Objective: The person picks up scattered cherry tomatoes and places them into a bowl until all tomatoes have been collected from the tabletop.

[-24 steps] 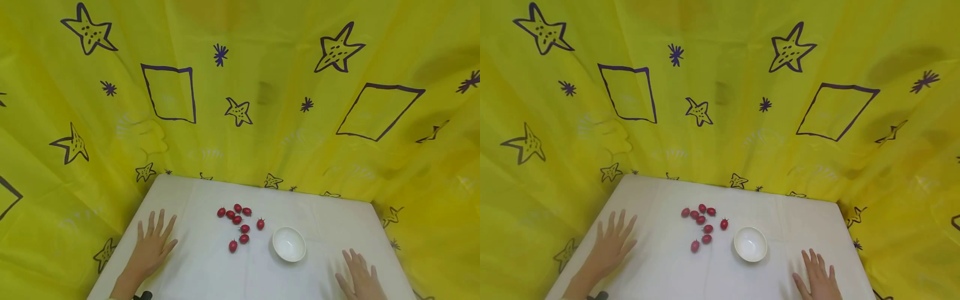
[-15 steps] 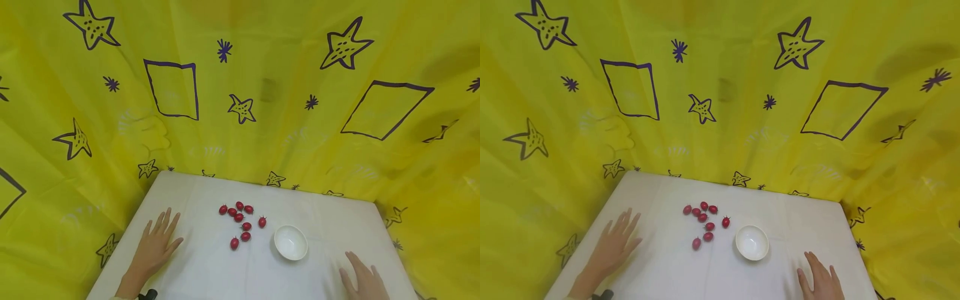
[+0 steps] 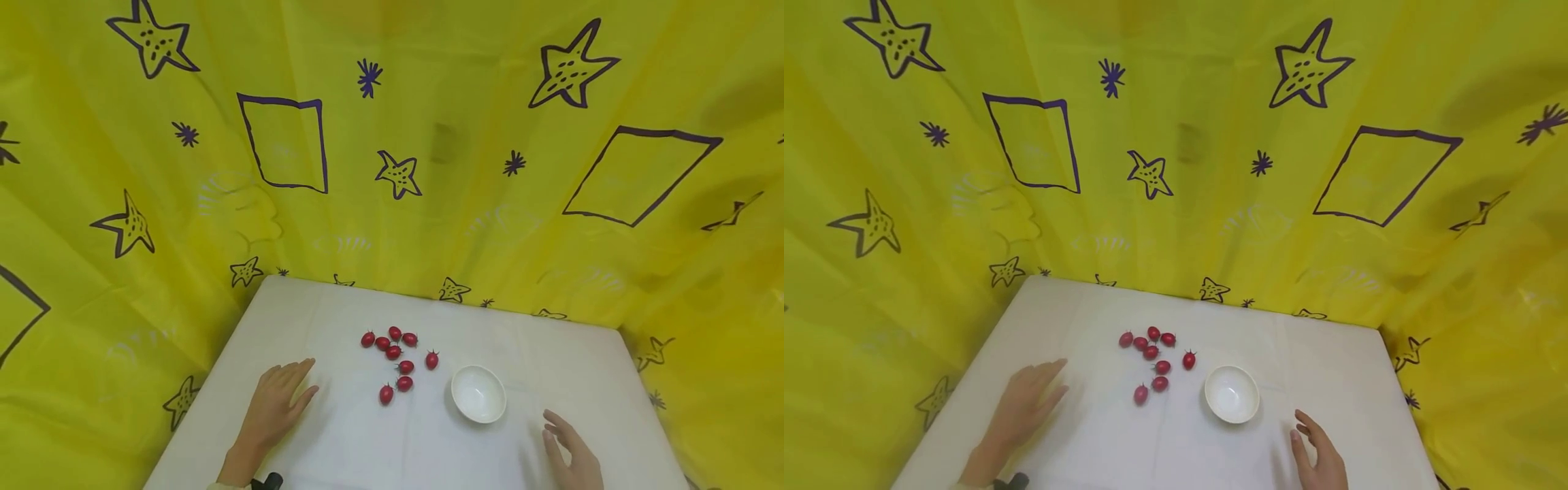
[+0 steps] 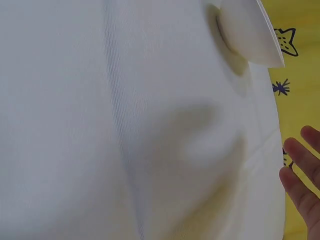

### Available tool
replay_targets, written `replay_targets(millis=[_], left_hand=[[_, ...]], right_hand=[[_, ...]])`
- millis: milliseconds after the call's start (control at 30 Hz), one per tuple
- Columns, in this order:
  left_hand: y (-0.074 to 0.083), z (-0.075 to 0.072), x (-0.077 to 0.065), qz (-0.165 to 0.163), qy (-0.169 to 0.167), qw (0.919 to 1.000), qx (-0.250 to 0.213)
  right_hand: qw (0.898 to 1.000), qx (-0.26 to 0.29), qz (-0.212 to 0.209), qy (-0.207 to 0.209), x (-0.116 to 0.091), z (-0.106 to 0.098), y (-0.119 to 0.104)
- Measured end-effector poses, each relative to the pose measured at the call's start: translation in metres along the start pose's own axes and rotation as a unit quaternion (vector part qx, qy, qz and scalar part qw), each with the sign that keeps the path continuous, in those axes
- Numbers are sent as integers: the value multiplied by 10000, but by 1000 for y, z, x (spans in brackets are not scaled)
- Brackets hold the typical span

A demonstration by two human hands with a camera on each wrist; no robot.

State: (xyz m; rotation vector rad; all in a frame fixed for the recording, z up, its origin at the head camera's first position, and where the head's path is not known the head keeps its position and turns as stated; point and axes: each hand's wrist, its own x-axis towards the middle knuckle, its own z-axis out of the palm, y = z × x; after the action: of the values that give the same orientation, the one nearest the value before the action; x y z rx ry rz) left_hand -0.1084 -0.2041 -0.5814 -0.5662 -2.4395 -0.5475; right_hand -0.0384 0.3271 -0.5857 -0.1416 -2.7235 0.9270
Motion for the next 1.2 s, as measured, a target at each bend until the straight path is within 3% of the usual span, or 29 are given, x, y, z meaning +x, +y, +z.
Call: replay_targets(millis=[67,200,533,633,733,867,967,1067,1200], left_hand=[[4,8,0,32,83,9999,-140],[15,22,0,-61,65,9992,-394],[37,49,-5,-767,-247,9926,-906],[42,56,-4,-928,-315,9884,-1163],[47,64,0,-1316,-547,9767,-1605],[54,71,8,-1927,-972,9515,-2194],[60,75,12,-2200,-1184,9369,-2446],[66,78,14,-2328,-1324,9276,-2604],[73,82,15,-2255,-1483,9223,-2767]], right_hand=[[9997,145,-76,175,0,5,-2],[9995,306,31,48,0,12,-5],[9893,671,1212,-448,2,28,-14],[9845,1036,1316,-520,5,32,-12],[9775,1533,1337,-565,8,36,-13],[9622,2254,1449,-478,11,43,-14],[9525,2552,1587,-482,12,49,-12],[9478,2647,1681,-572,13,53,-10],[9409,2818,1797,-543,13,56,-12]])
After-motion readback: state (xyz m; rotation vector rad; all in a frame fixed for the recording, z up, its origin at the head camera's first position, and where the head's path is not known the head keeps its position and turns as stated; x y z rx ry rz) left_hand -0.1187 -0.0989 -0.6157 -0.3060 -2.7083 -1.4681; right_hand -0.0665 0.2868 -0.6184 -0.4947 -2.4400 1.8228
